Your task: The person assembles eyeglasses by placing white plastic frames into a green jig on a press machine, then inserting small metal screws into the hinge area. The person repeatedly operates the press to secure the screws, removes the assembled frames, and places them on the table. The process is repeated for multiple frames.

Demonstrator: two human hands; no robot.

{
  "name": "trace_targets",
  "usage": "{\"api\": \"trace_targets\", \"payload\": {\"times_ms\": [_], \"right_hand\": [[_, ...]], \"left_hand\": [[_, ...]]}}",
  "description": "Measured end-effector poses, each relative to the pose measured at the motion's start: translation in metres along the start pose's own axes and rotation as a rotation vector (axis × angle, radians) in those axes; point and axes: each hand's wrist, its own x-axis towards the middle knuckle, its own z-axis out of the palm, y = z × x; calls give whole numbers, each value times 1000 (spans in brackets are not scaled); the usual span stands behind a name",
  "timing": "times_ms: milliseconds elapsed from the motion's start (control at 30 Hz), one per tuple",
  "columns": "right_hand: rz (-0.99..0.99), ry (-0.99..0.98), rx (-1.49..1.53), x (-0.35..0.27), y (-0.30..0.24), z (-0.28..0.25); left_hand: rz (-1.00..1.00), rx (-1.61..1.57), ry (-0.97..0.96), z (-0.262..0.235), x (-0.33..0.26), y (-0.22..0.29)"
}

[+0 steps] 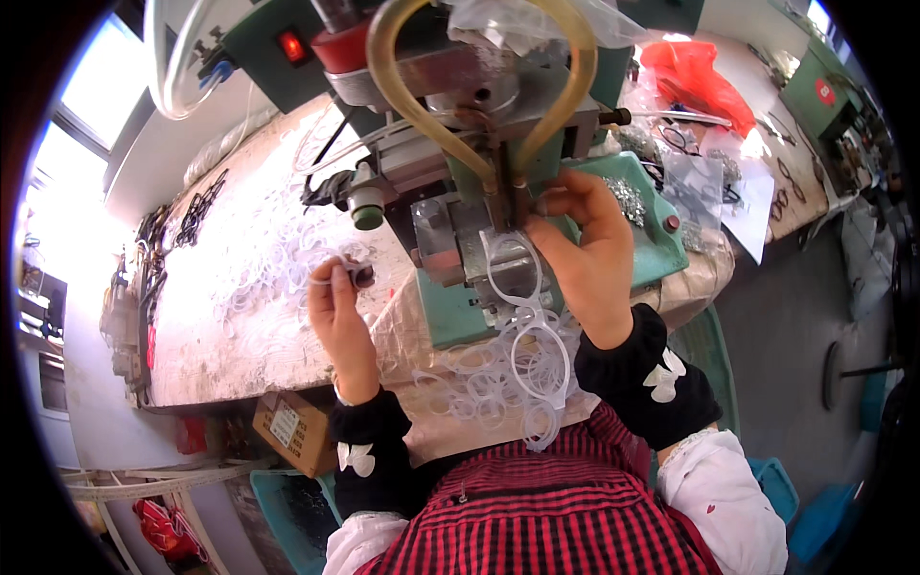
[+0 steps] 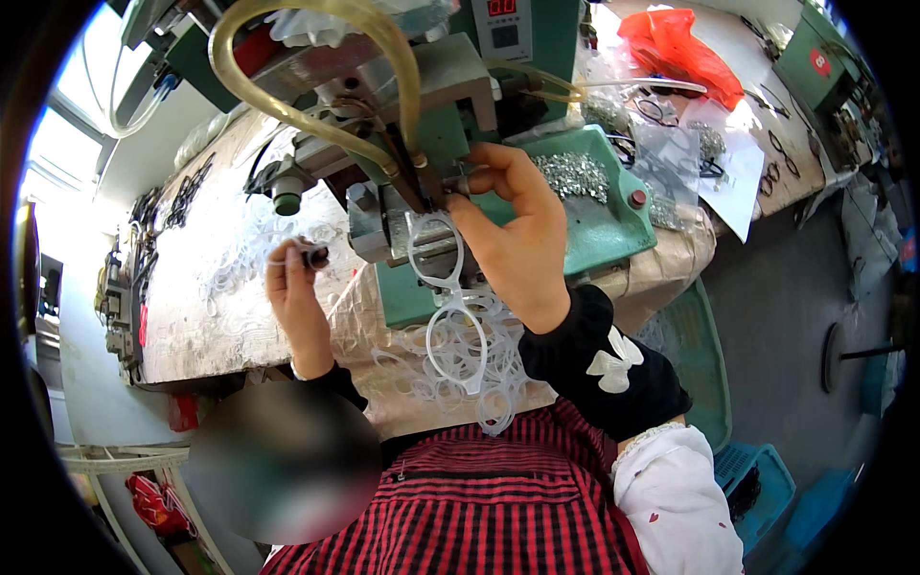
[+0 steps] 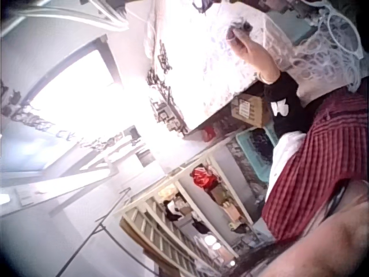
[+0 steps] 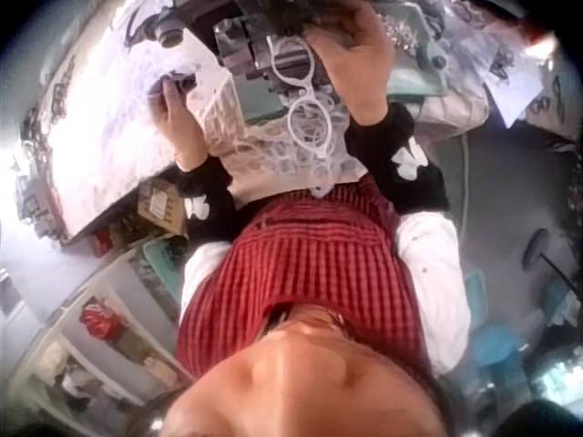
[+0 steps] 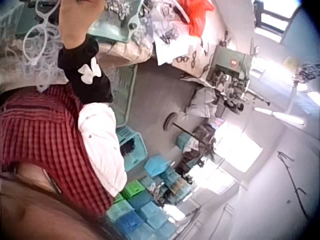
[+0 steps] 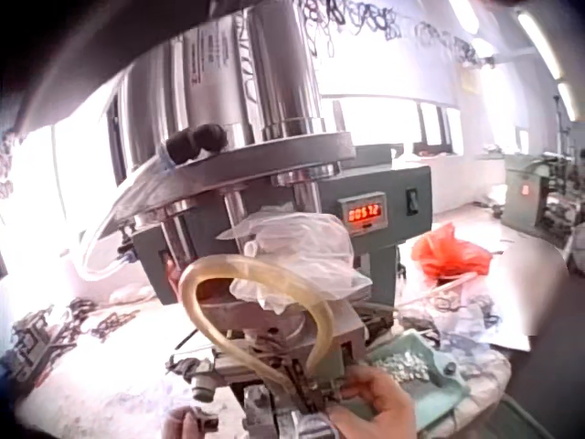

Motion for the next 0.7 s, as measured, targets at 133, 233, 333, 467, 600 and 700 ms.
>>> {"api": "trace_targets", "payload": {"times_ms": [133,233,333,467,600,700], "right_hand": [[121,-47,201,4,-13,3],[205,-23,327,1,-26,15],[230,-18,313,-9,-34,14],[308,-38,341,-1,-35,14],[198,-42,257,3,-25,11],[-190,70,-409,27,7,-26]], "left_hand": [[454,-285,-229,49,1,99],[669,130,-232,77,11,131],[635,41,-237,82,15,124],[662,162,-370,82,-6,116],[633,-88,-397,80,-15,138],[653,8,-332,74,-18,162]]}}
